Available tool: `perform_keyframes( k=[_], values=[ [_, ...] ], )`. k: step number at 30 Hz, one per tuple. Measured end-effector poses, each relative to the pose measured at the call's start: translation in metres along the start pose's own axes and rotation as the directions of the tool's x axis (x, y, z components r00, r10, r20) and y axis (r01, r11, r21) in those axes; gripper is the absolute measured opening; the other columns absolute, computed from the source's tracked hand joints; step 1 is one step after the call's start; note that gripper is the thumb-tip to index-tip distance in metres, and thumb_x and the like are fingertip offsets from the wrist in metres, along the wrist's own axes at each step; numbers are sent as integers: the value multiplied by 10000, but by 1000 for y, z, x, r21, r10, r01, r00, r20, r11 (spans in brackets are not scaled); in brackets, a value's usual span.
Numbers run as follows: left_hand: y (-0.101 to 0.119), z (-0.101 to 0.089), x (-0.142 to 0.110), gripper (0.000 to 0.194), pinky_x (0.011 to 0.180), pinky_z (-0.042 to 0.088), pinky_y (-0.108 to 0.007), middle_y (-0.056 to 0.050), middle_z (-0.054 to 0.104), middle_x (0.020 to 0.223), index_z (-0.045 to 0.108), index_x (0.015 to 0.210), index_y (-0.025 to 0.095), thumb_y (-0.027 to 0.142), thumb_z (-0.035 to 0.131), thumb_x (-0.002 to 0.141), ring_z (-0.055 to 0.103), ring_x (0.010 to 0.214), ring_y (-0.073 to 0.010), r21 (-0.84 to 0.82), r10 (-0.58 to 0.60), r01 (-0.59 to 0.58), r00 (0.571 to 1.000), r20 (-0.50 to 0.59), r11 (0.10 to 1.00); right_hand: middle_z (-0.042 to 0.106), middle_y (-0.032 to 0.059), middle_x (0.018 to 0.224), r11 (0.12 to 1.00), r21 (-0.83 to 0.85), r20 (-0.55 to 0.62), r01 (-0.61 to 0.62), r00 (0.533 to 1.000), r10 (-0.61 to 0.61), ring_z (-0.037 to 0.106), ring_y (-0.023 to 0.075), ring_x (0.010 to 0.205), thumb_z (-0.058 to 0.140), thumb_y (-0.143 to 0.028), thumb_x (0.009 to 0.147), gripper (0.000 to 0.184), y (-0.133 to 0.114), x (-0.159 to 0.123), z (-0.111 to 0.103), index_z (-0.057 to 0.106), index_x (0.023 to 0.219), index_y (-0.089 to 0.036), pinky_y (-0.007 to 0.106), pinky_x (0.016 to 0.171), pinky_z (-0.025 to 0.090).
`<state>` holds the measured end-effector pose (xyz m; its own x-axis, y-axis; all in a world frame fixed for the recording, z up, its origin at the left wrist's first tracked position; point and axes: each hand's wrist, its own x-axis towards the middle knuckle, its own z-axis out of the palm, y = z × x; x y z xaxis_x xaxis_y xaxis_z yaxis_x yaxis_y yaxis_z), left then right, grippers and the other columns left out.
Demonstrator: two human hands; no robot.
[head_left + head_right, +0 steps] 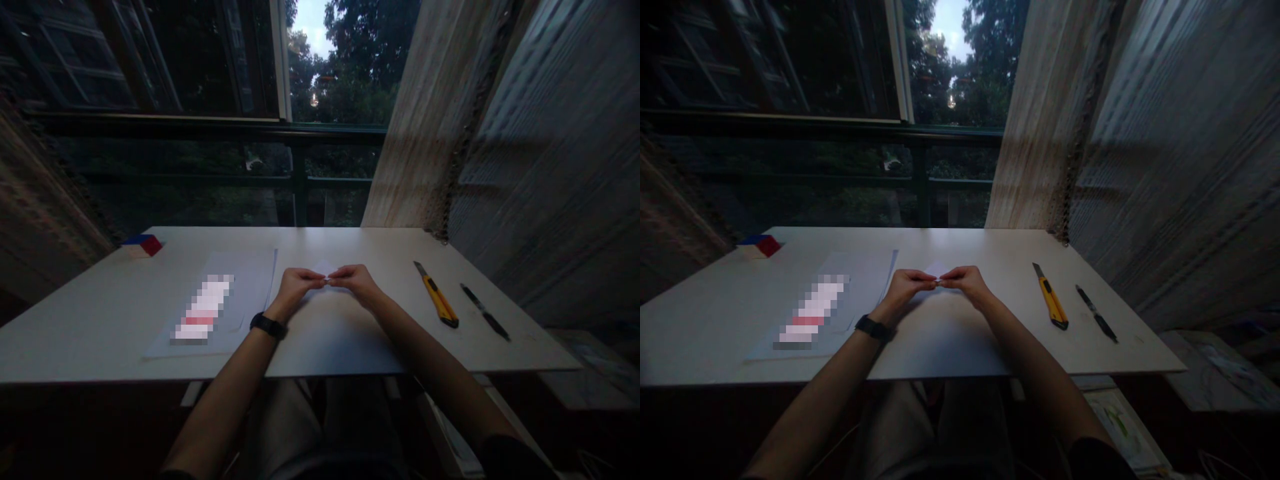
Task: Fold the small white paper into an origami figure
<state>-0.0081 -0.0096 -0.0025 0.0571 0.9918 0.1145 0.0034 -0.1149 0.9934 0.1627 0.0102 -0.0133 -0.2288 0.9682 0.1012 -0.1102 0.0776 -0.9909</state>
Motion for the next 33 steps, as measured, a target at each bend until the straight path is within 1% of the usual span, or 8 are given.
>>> perform_keyframes(
  k=[4,8,11,14,19,24,28,33],
  values=[
    [1,1,-1,211,658,484,-293,-50,678,604,703,607,132,208,800,436,613,586,-158,-4,5,-6,999,-35,1000,665,24,606,1000,-18,-5,11,1000,-11,578,141,588,809,-277,418,266,1,0,0,716,637,-158,298,628,435],
    [2,0,-2,239,643,494,-297,-60,679,610,705,624,122,233,804,438,617,587,-165,-16,-20,19,1000,-18,1000,646,11,579,998,-44,-12,46,999,-46,561,134,581,808,-274,427,240,1,0,0,717,620,-165,285,606,417],
    [2,1,-2,251,626,503,-303,-59,673,591,702,623,117,239,806,431,616,566,-167,-34,-40,39,999,-18,999,652,13,589,998,-33,-15,55,998,-55,565,137,582,809,-278,422,238,0,0,2,714,611,-167,286,604,423],
    [3,2,-3,268,618,510,-308,-52,665,574,697,623,113,240,812,418,616,544,-165,-63,-52,50,998,-31,997,656,13,586,999,-12,-45,34,998,-34,564,136,566,815,-271,400,247,-1,-1,4,710,597,-167,297,609,432],
    [2,2,-3,281,627,519,-316,-53,665,582,688,628,106,249,815,423,625,557,-170,-72,-53,50,998,-46,996,655,12,573,999,5,-75,37,997,-36,572,142,552,820,-267,373,253,0,-1,6,695,568,-165,312,613,450],
    [-2,0,-1,293,602,511,-287,-46,663,588,683,672,111,253,809,449,618,550,-152,-94,-26,21,999,-44,995,647,7,569,999,41,-61,15,998,-12,566,130,532,821,-265,358,288,-2,-2,6,671,580,-158,299,588,462],
    [-4,1,0,312,581,501,-272,-44,659,591,680,690,112,264,809,450,615,546,-149,-78,8,-12,999,-48,997,620,-8,563,997,50,-65,56,997,-53,558,123,537,825,-276,346,320,-4,-1,7,630,571,-161,291,587,468],
    [-3,2,0,320,585,498,-278,-39,651,581,668,675,118,287,809,443,609,543,-149,-52,37,-40,997,-71,998,575,-39,542,995,47,-83,91,993,-87,546,112,515,827,-310,340,406,0,1,7,524,574,-174,278,564,467]
  ],
)
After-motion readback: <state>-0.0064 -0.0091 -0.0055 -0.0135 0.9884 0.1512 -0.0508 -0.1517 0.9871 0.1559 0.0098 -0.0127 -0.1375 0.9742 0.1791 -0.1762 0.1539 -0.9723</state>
